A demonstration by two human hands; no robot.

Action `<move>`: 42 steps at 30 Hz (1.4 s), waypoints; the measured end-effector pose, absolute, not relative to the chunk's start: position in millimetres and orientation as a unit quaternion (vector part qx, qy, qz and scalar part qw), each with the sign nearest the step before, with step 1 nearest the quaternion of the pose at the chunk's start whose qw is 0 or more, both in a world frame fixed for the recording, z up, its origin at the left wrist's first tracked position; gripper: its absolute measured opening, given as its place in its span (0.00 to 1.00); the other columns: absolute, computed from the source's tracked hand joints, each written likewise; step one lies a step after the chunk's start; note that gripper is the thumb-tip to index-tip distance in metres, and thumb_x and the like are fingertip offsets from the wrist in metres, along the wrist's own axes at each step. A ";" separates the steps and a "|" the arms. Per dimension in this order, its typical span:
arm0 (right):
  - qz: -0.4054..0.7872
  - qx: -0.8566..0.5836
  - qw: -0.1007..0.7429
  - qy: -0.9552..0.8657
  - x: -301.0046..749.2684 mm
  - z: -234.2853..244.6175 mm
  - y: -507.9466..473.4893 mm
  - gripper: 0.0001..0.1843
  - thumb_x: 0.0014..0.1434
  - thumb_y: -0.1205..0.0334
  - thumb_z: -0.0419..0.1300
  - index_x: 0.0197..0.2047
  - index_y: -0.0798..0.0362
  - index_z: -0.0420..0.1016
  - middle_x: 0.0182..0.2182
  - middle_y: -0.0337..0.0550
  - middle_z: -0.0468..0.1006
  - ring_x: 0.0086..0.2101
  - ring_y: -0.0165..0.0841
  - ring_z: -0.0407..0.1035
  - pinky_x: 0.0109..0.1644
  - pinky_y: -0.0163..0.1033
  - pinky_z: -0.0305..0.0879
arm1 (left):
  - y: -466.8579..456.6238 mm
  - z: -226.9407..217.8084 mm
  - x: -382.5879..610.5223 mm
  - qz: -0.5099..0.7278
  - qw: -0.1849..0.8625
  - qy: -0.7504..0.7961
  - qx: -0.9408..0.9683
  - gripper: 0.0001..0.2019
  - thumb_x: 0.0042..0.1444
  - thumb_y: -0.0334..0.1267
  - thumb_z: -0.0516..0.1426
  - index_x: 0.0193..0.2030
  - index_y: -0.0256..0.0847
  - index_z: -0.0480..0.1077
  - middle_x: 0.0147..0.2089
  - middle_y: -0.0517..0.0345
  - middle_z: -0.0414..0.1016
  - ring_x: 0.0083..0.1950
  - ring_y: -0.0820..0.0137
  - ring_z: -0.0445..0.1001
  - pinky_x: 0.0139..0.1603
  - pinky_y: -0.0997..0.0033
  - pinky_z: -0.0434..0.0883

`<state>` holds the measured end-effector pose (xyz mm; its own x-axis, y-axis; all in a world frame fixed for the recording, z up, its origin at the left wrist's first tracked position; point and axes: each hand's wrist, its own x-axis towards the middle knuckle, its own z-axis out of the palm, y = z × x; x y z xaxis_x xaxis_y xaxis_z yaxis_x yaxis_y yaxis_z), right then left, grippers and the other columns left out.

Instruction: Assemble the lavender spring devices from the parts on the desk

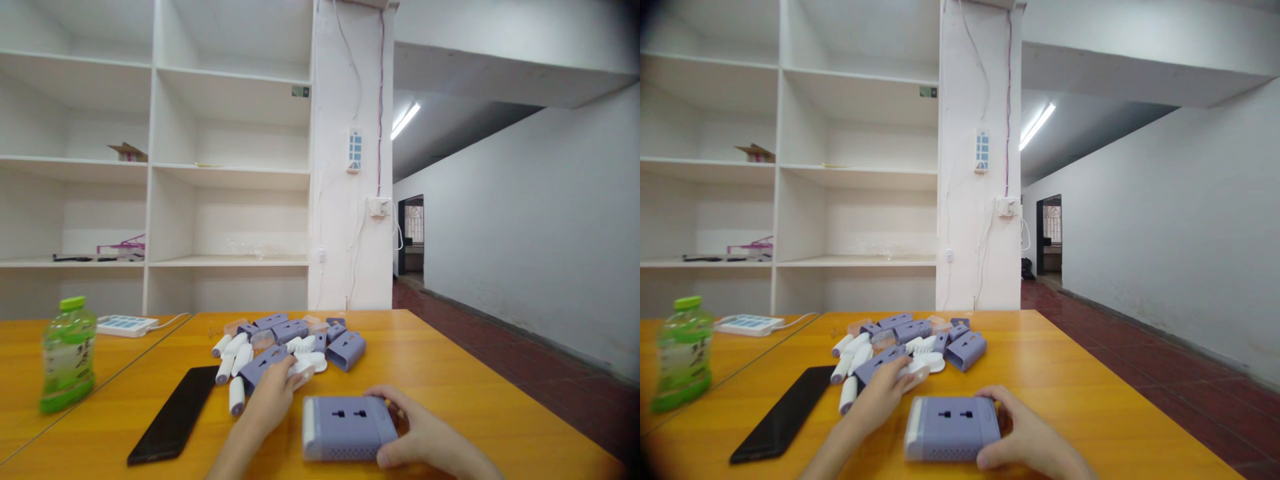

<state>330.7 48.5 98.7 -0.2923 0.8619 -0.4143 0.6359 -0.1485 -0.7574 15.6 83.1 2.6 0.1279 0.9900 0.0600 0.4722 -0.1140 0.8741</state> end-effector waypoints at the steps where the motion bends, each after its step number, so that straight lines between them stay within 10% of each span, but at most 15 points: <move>1: 0.487 -0.578 0.119 -0.644 332.4 97.2 49.1 0.49 0.33 0.54 0.79 0.60 0.45 0.72 0.46 0.40 0.80 0.46 0.43 0.73 0.47 0.37 0.67 | 83.9 4.3 16.3 0.372 0.369 0.550 0.650 0.17 0.65 0.39 0.52 0.56 0.37 0.73 0.57 0.40 0.79 0.60 0.51 0.74 0.62 0.55 0.67; 10: 0.281 -0.568 0.190 -0.750 299.7 119.2 48.4 0.27 0.61 0.43 0.65 0.60 0.45 0.74 0.60 0.47 0.73 0.59 0.45 0.67 0.61 0.45 0.65 | 64.4 32.5 35.4 0.483 0.377 0.443 0.655 0.15 0.62 0.43 0.63 0.55 0.49 0.75 0.59 0.57 0.78 0.62 0.60 0.72 0.66 0.63 0.64; 25: 0.329 -0.513 0.201 -0.767 278.5 112.4 41.7 0.20 0.62 0.55 0.66 0.57 0.44 0.79 0.57 0.46 0.78 0.58 0.48 0.69 0.66 0.52 0.60 | 39.2 58.5 59.6 0.484 0.387 0.291 0.728 0.14 0.61 0.34 0.65 0.52 0.47 0.75 0.54 0.57 0.78 0.58 0.65 0.73 0.63 0.68 0.65; 35: 0.326 -0.541 0.201 -0.749 279.3 116.7 47.0 0.21 0.53 0.54 0.72 0.50 0.48 0.84 0.52 0.48 0.80 0.54 0.49 0.71 0.63 0.50 0.63 | 41.8 29.7 44.1 0.343 0.455 0.377 0.730 0.61 0.37 0.51 0.75 0.75 0.41 0.51 0.75 0.40 0.56 0.72 0.46 0.59 0.73 0.46 0.56; 42: 0.302 -0.556 0.178 -0.754 282.8 116.8 47.1 0.23 0.52 0.50 0.73 0.50 0.46 0.84 0.54 0.48 0.81 0.56 0.51 0.71 0.64 0.51 0.62 | 42.0 23.5 46.6 0.321 0.488 0.399 0.706 0.57 0.36 0.52 0.74 0.72 0.43 0.56 0.68 0.41 0.66 0.65 0.46 0.67 0.67 0.47 0.64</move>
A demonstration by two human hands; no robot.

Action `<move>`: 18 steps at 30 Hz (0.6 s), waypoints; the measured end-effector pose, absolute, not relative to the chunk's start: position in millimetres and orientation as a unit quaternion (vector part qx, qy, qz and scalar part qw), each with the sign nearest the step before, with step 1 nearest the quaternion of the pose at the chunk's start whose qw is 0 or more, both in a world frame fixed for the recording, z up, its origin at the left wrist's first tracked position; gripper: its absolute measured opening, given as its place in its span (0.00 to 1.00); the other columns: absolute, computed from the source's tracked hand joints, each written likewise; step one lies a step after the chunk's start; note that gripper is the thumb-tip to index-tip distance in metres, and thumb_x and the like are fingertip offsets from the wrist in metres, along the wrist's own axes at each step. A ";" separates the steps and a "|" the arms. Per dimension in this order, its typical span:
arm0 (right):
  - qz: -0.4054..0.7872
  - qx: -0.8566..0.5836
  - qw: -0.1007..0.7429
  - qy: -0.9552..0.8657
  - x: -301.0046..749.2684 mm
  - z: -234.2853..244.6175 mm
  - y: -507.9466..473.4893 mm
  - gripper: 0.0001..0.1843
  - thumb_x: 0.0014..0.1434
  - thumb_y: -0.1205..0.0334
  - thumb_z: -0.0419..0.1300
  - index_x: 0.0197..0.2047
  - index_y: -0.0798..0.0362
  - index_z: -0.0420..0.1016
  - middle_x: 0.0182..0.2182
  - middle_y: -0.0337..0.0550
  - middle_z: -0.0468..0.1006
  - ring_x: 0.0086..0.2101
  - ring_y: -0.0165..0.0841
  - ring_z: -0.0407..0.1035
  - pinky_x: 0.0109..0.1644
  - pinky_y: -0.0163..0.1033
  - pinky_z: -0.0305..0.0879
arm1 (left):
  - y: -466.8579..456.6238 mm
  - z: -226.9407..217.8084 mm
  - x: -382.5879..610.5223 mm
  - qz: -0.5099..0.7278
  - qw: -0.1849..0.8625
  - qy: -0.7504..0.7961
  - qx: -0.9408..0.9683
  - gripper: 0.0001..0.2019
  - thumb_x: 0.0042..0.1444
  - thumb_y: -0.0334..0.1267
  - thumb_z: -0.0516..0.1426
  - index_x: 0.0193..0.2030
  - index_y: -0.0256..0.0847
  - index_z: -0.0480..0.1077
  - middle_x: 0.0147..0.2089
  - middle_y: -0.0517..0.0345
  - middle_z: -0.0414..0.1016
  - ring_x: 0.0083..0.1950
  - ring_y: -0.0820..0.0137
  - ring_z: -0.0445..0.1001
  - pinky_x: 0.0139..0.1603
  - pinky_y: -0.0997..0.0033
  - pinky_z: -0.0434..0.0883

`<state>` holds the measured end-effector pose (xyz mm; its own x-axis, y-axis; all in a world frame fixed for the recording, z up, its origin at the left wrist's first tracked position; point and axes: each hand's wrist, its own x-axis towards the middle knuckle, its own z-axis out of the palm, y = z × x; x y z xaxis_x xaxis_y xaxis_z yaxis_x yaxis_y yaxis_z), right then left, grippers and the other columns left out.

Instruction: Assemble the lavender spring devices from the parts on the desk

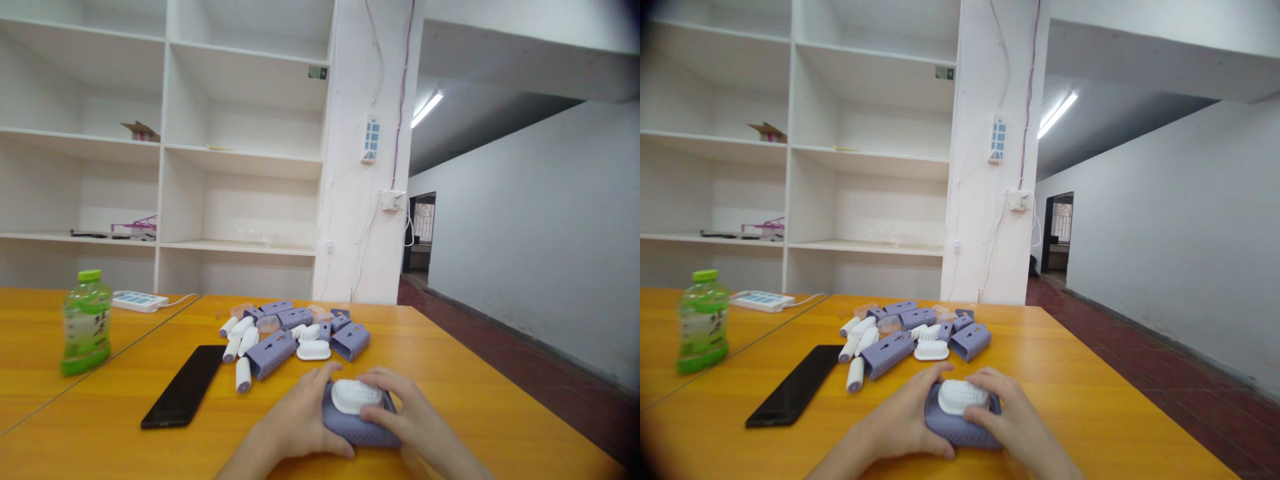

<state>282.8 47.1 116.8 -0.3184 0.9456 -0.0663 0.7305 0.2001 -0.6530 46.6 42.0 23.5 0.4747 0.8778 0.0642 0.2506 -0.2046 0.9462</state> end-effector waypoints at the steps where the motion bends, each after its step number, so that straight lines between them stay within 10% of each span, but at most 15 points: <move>1: 0.304 -0.555 0.176 -0.754 283.6 116.5 47.5 0.23 0.51 0.50 0.74 0.51 0.46 0.84 0.55 0.48 0.80 0.56 0.51 0.70 0.64 0.51 0.62 | 41.2 25.8 46.8 0.327 0.484 0.395 0.709 0.54 0.37 0.52 0.74 0.71 0.45 0.59 0.66 0.43 0.68 0.65 0.46 0.67 0.66 0.47 0.64; 11: 0.331 -0.590 0.165 -0.718 290.7 105.8 45.0 0.27 0.52 0.49 0.73 0.54 0.47 0.81 0.54 0.45 0.81 0.57 0.51 0.69 0.65 0.52 0.60 | 33.3 38.8 50.0 0.335 0.468 0.388 0.720 0.42 0.38 0.50 0.73 0.63 0.50 0.68 0.59 0.51 0.73 0.58 0.49 0.71 0.60 0.54 0.68; 18: 0.336 -0.595 0.200 -0.702 287.9 104.6 44.8 0.26 0.51 0.53 0.73 0.53 0.49 0.81 0.52 0.44 0.82 0.55 0.49 0.71 0.62 0.48 0.62 | 39.4 31.7 50.5 0.298 0.457 0.484 0.684 0.60 0.31 0.55 0.75 0.71 0.39 0.59 0.69 0.38 0.63 0.69 0.41 0.61 0.69 0.49 0.59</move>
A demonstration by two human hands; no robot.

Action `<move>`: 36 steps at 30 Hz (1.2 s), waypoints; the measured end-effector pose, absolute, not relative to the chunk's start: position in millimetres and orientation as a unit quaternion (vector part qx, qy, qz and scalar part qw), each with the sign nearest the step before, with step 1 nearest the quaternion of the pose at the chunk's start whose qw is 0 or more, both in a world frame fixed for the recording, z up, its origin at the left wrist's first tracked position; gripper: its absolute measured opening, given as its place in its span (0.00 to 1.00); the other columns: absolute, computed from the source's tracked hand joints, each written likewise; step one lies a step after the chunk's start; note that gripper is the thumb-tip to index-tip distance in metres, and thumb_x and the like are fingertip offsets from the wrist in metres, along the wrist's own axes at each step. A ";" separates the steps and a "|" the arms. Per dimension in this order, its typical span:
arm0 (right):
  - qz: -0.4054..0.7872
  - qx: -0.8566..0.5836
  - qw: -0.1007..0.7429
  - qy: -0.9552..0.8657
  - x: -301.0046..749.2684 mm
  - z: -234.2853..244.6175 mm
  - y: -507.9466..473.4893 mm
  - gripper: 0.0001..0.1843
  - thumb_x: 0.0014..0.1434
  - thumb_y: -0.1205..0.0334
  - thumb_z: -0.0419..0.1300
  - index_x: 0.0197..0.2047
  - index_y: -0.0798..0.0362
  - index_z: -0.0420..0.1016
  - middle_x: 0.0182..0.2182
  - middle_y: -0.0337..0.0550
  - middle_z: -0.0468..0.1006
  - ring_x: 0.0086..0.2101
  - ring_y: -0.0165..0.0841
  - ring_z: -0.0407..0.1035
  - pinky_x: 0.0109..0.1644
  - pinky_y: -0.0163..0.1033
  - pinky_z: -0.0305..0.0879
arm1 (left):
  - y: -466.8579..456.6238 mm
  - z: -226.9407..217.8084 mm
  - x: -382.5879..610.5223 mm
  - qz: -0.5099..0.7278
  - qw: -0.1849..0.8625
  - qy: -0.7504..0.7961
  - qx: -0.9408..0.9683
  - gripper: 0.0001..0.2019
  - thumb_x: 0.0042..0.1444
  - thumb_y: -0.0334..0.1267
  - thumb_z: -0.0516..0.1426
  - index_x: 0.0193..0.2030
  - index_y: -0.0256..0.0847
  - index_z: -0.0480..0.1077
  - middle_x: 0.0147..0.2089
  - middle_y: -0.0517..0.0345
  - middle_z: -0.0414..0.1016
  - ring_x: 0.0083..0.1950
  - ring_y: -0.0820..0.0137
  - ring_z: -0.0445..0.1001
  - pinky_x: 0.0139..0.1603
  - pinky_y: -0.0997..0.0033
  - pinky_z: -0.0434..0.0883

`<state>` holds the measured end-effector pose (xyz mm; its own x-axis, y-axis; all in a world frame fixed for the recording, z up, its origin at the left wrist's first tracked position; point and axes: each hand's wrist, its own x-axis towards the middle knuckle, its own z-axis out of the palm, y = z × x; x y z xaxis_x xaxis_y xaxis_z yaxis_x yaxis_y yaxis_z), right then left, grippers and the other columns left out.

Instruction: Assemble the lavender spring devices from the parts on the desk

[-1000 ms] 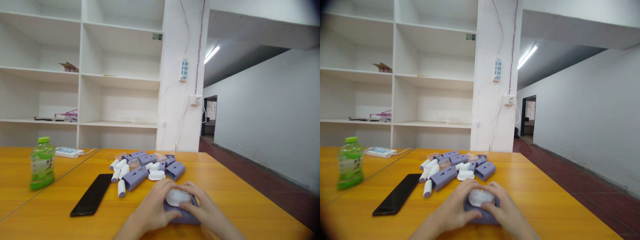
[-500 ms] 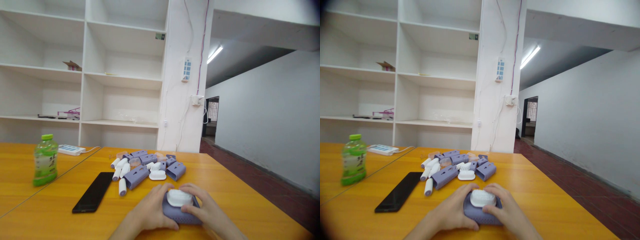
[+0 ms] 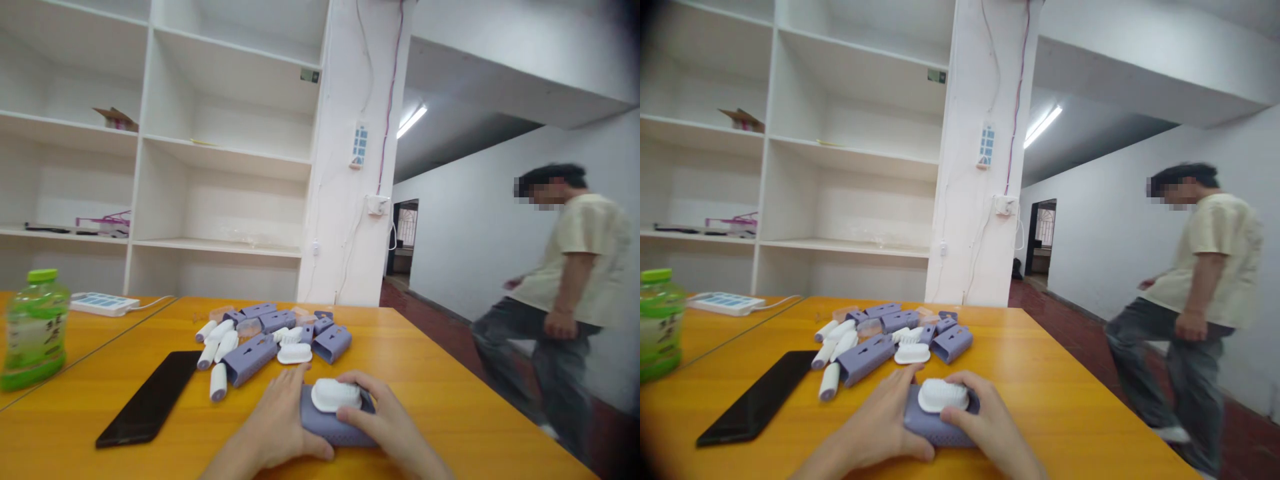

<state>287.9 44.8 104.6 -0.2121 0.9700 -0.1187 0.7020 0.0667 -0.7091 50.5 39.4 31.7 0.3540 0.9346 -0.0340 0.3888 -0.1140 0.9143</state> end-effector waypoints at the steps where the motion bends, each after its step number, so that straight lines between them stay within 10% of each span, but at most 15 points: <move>1: 0.332 -0.599 0.202 -0.700 288.2 104.5 44.8 0.26 0.50 0.53 0.73 0.52 0.49 0.81 0.52 0.43 0.82 0.54 0.49 0.71 0.62 0.48 0.62 | 41.5 31.0 47.8 0.295 0.447 0.486 0.690 0.55 0.30 0.55 0.75 0.67 0.39 0.64 0.66 0.39 0.67 0.66 0.41 0.64 0.66 0.49 0.62; 11: 0.340 -0.585 0.240 -0.697 284.8 104.8 47.3 0.22 0.53 0.52 0.72 0.50 0.51 0.80 0.47 0.44 0.83 0.49 0.48 0.74 0.55 0.46 0.68 | 49.1 21.0 49.1 0.432 0.580 0.378 0.578 0.39 0.32 0.36 0.76 0.50 0.46 0.61 0.44 0.65 0.70 0.45 0.65 0.71 0.41 0.73 0.68; 28: 0.425 -0.553 0.321 -0.641 269.5 101.9 42.3 0.21 0.60 0.47 0.68 0.50 0.52 0.78 0.46 0.46 0.83 0.46 0.45 0.76 0.49 0.44 0.73 | 52.6 18.7 72.1 0.567 0.760 0.229 0.218 0.41 0.40 0.35 0.75 0.61 0.43 0.64 0.54 0.47 0.77 0.51 0.56 0.77 0.49 0.58 0.75; 36: 0.424 -0.549 0.316 -0.647 264.5 104.9 37.3 0.19 0.62 0.47 0.67 0.49 0.51 0.78 0.45 0.43 0.83 0.47 0.42 0.76 0.50 0.41 0.72 | 47.8 24.3 76.0 0.548 0.798 0.145 0.206 0.20 0.50 0.33 0.72 0.49 0.35 0.75 0.46 0.46 0.80 0.45 0.62 0.77 0.50 0.61 0.74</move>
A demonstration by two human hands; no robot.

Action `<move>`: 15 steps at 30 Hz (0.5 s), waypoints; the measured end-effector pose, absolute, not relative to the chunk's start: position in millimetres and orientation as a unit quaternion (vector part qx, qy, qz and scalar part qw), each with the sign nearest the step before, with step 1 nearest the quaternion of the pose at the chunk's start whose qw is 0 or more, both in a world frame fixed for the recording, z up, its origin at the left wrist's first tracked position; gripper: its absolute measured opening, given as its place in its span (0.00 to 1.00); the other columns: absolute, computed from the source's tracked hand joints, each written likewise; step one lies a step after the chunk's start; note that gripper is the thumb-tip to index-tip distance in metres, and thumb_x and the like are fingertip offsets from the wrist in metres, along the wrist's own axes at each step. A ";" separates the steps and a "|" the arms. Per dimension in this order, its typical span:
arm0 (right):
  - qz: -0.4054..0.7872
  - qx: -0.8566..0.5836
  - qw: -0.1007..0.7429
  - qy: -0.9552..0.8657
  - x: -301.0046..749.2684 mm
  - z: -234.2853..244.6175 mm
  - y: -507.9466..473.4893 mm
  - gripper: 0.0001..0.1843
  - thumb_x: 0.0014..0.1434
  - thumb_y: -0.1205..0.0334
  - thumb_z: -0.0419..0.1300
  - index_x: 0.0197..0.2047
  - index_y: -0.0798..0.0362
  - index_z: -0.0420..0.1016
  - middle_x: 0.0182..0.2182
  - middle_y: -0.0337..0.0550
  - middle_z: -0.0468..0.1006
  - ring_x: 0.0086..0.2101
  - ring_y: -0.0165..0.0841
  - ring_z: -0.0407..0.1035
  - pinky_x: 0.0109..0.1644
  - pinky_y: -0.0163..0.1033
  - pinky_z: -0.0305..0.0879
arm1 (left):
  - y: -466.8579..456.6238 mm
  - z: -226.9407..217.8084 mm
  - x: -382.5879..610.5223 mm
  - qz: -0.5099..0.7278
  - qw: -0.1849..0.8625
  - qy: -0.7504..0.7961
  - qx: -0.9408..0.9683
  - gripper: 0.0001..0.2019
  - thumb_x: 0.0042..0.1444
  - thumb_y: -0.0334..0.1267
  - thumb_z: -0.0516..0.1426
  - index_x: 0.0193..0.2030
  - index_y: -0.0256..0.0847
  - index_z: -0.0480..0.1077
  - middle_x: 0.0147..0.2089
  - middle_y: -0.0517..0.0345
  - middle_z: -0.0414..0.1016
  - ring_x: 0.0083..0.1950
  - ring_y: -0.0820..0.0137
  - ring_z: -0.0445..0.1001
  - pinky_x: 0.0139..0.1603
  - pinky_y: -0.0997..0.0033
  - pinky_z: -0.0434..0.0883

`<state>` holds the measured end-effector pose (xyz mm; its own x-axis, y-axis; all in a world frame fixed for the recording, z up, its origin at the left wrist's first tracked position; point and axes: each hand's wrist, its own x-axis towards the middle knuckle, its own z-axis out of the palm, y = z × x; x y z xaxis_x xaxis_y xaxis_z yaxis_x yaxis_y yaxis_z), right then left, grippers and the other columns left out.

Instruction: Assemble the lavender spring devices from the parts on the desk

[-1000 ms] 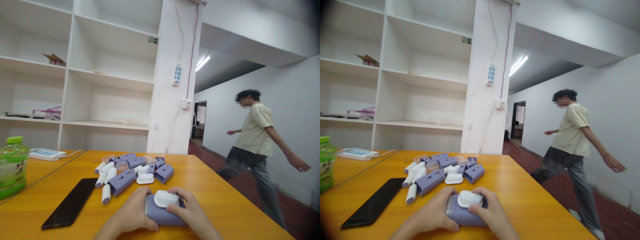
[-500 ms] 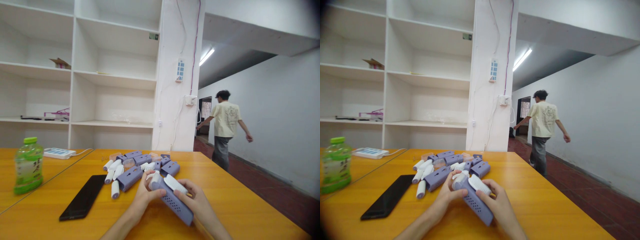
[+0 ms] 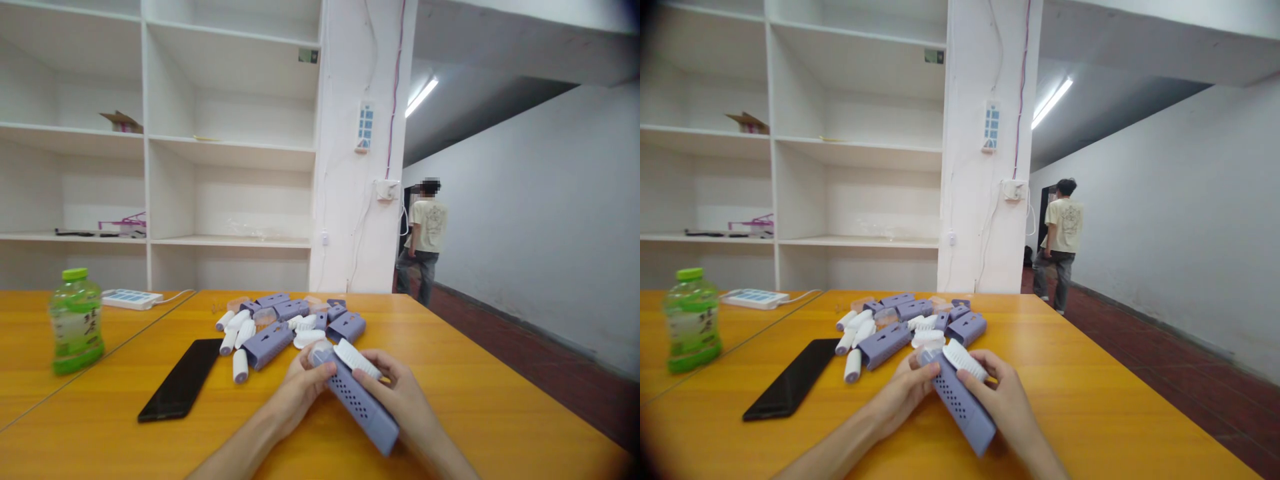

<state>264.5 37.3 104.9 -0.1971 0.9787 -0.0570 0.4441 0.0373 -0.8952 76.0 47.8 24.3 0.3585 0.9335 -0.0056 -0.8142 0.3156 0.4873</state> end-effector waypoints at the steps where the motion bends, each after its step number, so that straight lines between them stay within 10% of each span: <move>1: 0.424 -0.548 0.316 -0.648 263.5 104.7 36.8 0.19 0.62 0.47 0.67 0.49 0.51 0.78 0.45 0.43 0.83 0.47 0.42 0.76 0.50 0.41 0.72 | 46.9 25.0 76.7 0.546 0.799 0.140 0.209 0.18 0.51 0.34 0.72 0.47 0.34 0.76 0.45 0.46 0.80 0.45 0.62 0.78 0.50 0.62 0.74; 15: 0.514 -0.524 0.298 -0.610 275.4 110.4 51.1 0.26 0.54 0.46 0.72 0.50 0.53 0.84 0.47 0.51 0.85 0.48 0.49 0.77 0.53 0.49 0.70 | 55.7 33.0 66.9 0.602 0.748 0.186 0.209 0.32 0.51 0.31 0.70 0.63 0.43 0.68 0.47 0.52 0.80 0.47 0.63 0.76 0.48 0.65 0.73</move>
